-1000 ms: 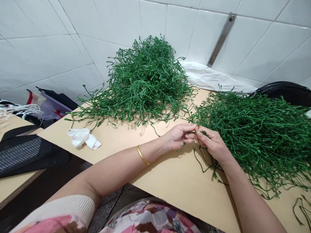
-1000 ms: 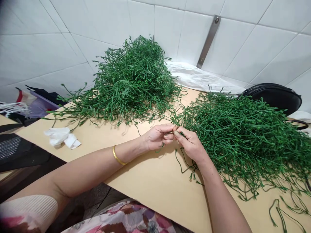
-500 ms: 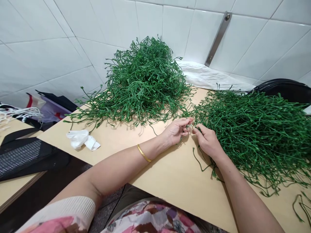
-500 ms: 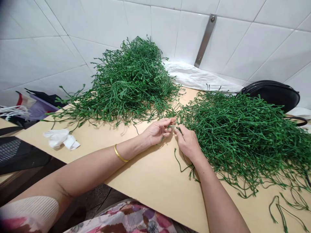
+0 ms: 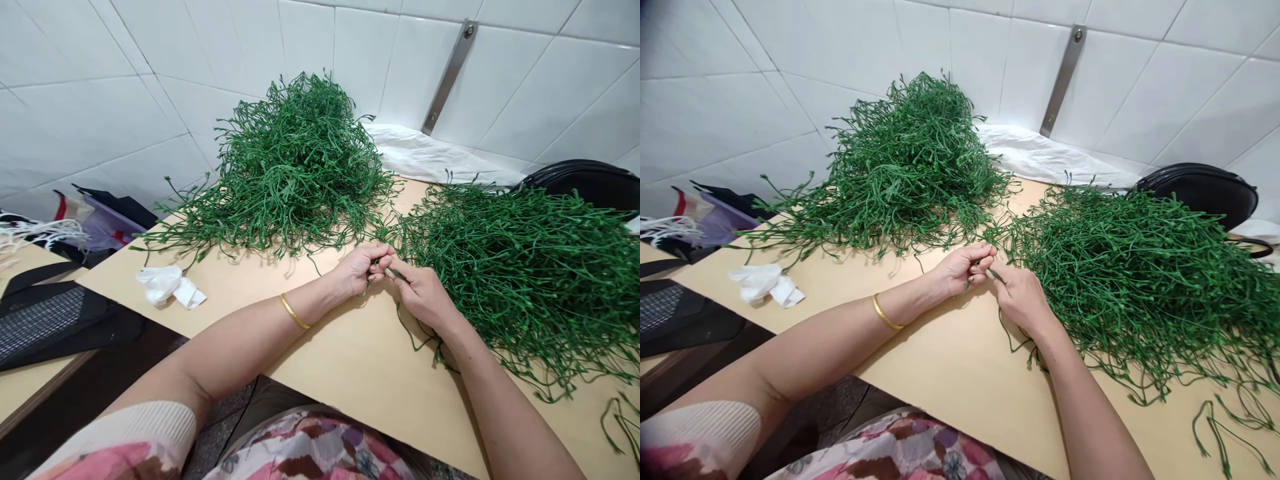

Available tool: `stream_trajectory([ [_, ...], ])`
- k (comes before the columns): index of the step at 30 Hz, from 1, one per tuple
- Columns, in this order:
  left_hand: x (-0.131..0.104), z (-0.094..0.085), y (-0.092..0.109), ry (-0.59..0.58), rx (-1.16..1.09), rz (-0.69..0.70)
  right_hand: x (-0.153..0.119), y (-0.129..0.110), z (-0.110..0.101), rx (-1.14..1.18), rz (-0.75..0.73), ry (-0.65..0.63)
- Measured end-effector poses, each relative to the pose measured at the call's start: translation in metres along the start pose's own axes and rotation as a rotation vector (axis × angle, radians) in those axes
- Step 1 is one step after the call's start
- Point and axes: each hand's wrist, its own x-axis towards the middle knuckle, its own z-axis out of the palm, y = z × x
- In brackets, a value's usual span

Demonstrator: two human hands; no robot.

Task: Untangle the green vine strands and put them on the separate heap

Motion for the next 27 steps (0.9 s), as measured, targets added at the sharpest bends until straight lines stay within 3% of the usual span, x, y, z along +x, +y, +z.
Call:
stream_trajectory([
  [6,-0.007,0.002,-0.003,-0.069,0.251,-0.038,-0.006,-0.005,-0.013,-0.012,-0.125,-0.152],
  [12,-0.014,0.007,-0.009,-0.149,0.289,-0.053,-0.008,-0.003,-0.025,0.398,-0.241,-0.267],
  [18,-0.022,0.018,-0.004,-0.269,0.154,-0.035,-0.012,0.001,-0.025,0.790,-0.051,-0.272],
  [20,-0.024,0.021,0.000,-0.320,0.069,-0.028,-0.016,-0.002,-0.023,0.980,0.018,-0.227],
  [23,-0.023,0.018,0.004,-0.326,-0.063,-0.008,-0.023,-0.010,-0.027,1.214,-0.036,-0.038],
  [27,-0.010,0.006,0.002,-0.186,-0.105,0.038,-0.030,-0.015,-0.046,1.111,-0.044,0.294],
])
